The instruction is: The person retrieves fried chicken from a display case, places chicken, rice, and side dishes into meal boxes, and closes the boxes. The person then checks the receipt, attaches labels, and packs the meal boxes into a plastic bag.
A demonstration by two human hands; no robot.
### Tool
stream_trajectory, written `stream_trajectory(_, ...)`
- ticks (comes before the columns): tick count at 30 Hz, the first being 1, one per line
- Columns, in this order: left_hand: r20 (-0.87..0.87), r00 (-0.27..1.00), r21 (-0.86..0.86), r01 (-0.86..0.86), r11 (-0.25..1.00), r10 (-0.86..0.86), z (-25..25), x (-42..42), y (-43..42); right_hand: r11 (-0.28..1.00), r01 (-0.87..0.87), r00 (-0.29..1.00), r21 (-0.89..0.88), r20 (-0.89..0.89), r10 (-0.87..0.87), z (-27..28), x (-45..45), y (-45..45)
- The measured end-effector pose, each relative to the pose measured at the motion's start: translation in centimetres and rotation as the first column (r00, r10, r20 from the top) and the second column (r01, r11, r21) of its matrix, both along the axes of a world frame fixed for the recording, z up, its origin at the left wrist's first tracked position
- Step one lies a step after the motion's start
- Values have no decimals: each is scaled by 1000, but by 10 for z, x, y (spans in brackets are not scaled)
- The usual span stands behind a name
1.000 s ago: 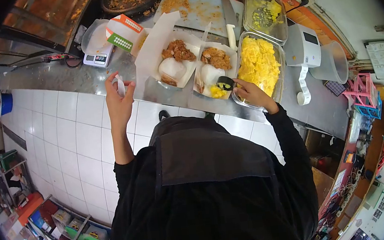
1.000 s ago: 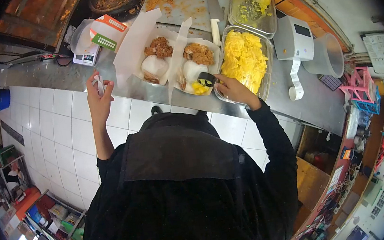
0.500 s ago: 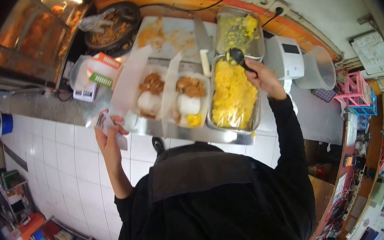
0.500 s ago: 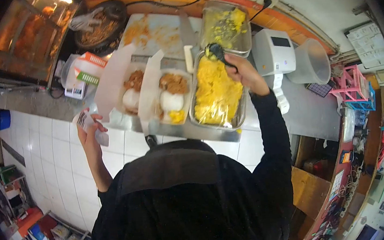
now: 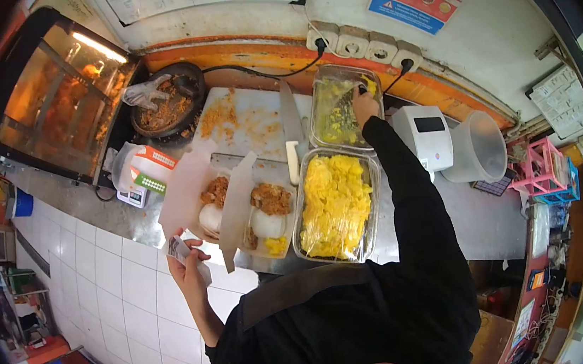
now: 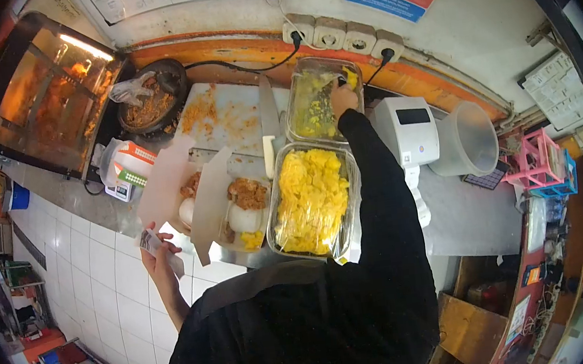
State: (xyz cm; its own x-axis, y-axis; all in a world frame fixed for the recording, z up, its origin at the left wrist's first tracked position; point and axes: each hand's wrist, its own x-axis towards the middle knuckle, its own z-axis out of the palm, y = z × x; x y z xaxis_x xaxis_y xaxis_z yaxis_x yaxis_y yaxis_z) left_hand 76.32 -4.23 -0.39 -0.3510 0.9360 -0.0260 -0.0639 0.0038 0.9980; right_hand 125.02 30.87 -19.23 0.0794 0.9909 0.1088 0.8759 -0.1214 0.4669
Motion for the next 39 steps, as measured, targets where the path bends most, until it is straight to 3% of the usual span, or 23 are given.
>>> stream_trajectory(3, 24, 1000, -9, -5, 1000, 5, -5, -3, 5, 994, 44, 998, 97, -45, -40, 8, -4, -3)
stream_trajectory(5, -3, 1000, -39, -12, 999, 12, -7, -5, 7, 970, 222, 915, 95, -364, -174, 11, -20, -12)
stream_trajectory(7, -9, 1000, -45, -1, 999, 1, -10, -7, 12, 975, 220, 889, 36, -419, -185, 8, -34, -17)
stream_trajectory(9, -15, 1000, -42, 5, 999, -6, -9, -6, 15, 946, 311, 801, 96, -563, -206, -12, -45, -15)
stream_trajectory(11, -23, 1000, -33, 7, 999, -8, -5, -5, 16, 965, 259, 772, 36, -608, -185, -7, -53, -17)
stream_trajectory(13, -25, 1000, -31, 14, 999, -15, -7, -6, 16, 997, 77, 745, 21, -665, -43, -3, -59, -25)
stream_trajectory(14, -20, 999, -22, 25, 999, -25, -9, -6, 17, 999, 0, 630, 48, -776, 37, -1, -63, -28)
stream_trajectory(16, -3, 1000, -20, 22, 1000, -22, -12, -5, 19, 993, -102, 593, 67, -797, 115, -2, -65, -28)
stream_trajectory(18, 10, 1000, -24, 18, 1000, -18, -12, -6, 18, 976, -202, 542, 84, -820, 183, -12, -57, -30)
stream_trajectory(20, -12, 999, -23, 44, 999, -44, -10, -6, 18, 863, -478, 407, 161, -831, 380, -17, -40, -36)
stream_trajectory(21, -12, 999, -31, 41, 999, -42, -11, -5, 18, 863, -480, 405, 154, -834, 375, -7, -34, -43)
stream_trajectory(22, -29, 998, -30, 54, 998, -55, -13, -6, 18, 872, -453, 325, -186, -945, -33, 45, -37, -63)
stream_trajectory(23, -47, 997, -27, 68, 997, -69, -14, -8, 18, 735, -459, 229, -499, -866, -445, 76, -41, -77)
stream_trajectory(25, -55, 995, -28, 80, 996, -81, -14, -7, 18, 743, -474, 173, -473, -877, -448, 76, -32, -83)
stream_trajectory(28, -49, 996, -11, 70, 997, -71, -11, -5, 14, 625, -458, -55, -632, -682, -730, 85, -19, -74)
stream_trajectory(29, -71, 996, -6, 55, 998, -55, -12, -7, 12, 622, -463, -52, -631, -681, -730, 84, -18, -75)
stream_trajectory(31, -89, 996, 1, 29, 1000, -29, -12, -9, 9, 619, -425, -200, -661, -598, -776, 81, -17, -76)
stream_trajectory(34, -245, 969, -8, -39, 999, 36, -12, -13, 6, 595, -465, -255, -655, -545, -799, 69, -17, -71)
stream_trajectory(35, -244, 969, -14, -43, 999, 38, -12, -12, 5, 589, -466, -251, -660, -540, -803, 62, -15, -71)
stream_trajectory(37, -245, 969, -50, -43, 998, 30, -13, -8, 8, 579, -518, -392, -629, -427, -815, 57, -13, -71)
stream_trajectory(39, -260, 965, -68, 5, 998, -22, -16, -4, 10, 554, -538, -397, -635, -389, -831, 62, -10, -71)
